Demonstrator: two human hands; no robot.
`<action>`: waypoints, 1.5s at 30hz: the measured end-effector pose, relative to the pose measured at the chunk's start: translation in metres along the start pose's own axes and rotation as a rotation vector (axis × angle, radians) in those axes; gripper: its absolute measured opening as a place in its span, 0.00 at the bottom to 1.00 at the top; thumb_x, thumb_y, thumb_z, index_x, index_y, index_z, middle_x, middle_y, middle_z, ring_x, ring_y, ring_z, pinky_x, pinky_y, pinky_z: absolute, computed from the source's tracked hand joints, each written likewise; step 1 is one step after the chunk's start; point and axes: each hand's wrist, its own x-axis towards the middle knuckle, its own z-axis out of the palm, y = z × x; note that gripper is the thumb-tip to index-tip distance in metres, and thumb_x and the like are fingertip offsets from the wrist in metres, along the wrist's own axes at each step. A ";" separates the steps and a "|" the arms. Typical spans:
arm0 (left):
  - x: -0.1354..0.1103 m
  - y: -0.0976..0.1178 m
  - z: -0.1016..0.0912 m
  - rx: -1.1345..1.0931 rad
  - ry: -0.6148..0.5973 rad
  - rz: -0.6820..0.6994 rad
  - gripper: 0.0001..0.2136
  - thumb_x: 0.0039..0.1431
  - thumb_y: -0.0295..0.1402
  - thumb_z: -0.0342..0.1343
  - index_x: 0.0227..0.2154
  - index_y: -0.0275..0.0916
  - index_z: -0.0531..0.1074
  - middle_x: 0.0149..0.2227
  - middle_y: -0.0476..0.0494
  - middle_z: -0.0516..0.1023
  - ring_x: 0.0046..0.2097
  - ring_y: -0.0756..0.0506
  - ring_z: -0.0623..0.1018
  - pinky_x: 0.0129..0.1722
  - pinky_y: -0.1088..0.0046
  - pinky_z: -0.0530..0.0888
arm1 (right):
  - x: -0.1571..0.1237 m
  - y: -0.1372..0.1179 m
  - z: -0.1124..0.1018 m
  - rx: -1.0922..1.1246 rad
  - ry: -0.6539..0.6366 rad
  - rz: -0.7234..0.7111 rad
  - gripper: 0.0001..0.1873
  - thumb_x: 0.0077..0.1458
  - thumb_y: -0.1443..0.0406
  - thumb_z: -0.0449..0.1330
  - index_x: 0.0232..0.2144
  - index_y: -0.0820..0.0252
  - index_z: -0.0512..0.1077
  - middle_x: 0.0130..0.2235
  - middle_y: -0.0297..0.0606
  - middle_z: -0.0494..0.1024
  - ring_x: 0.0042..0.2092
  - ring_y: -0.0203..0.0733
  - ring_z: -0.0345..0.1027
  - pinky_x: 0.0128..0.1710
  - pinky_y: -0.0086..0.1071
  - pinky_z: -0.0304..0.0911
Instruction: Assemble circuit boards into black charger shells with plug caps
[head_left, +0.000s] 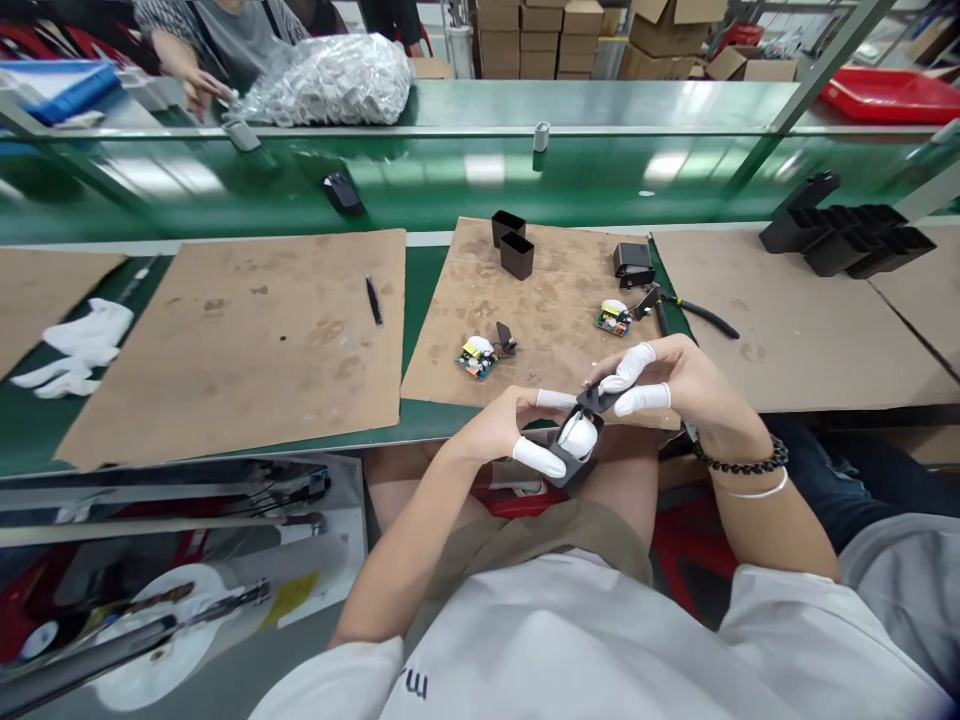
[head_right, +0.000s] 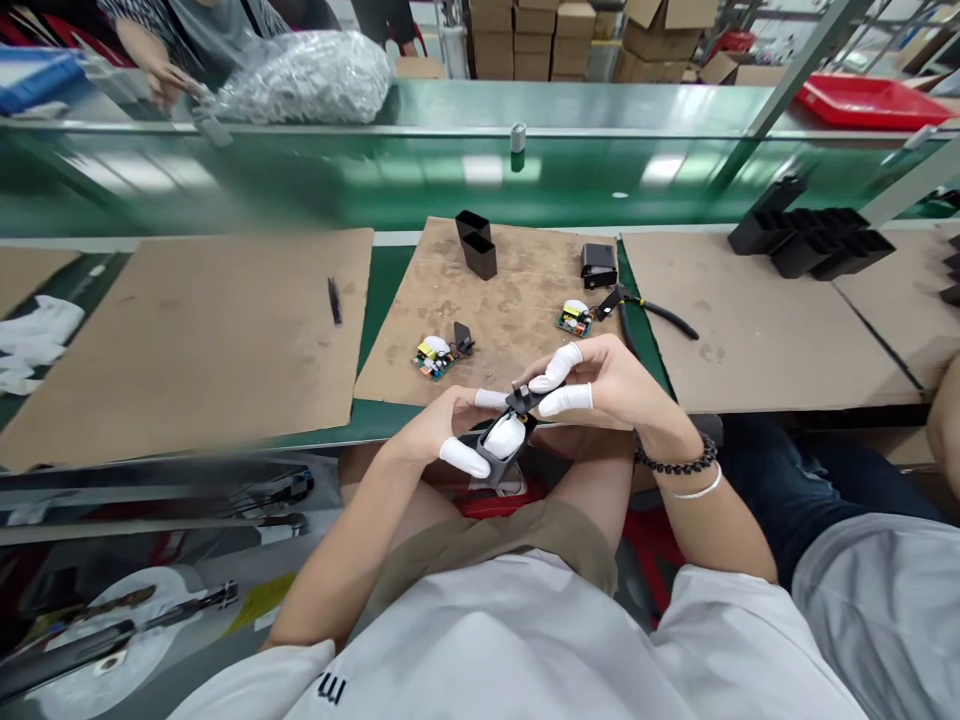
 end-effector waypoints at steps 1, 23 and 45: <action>0.000 -0.001 -0.001 -0.065 -0.013 -0.001 0.35 0.22 0.36 0.82 0.44 0.37 0.85 0.44 0.37 0.87 0.50 0.29 0.84 0.55 0.53 0.79 | -0.003 0.002 0.004 0.036 0.051 -0.002 0.15 0.32 0.62 0.82 0.20 0.57 0.80 0.35 0.40 0.88 0.35 0.47 0.83 0.35 0.38 0.80; 0.012 -0.050 0.026 0.921 0.908 0.439 0.28 0.53 0.29 0.67 0.58 0.35 0.73 0.53 0.33 0.83 0.55 0.34 0.82 0.59 0.52 0.77 | 0.008 0.081 0.069 -0.649 0.632 -0.389 0.04 0.57 0.64 0.67 0.37 0.54 0.77 0.39 0.37 0.79 0.40 0.44 0.76 0.41 0.38 0.74; -0.048 -0.052 0.032 1.021 0.953 0.530 0.22 0.60 0.30 0.66 0.58 0.42 0.72 0.51 0.38 0.81 0.54 0.39 0.81 0.60 0.55 0.76 | 0.005 0.093 0.049 -0.623 0.728 -0.358 0.08 0.54 0.60 0.69 0.37 0.53 0.76 0.38 0.38 0.76 0.41 0.47 0.74 0.44 0.42 0.73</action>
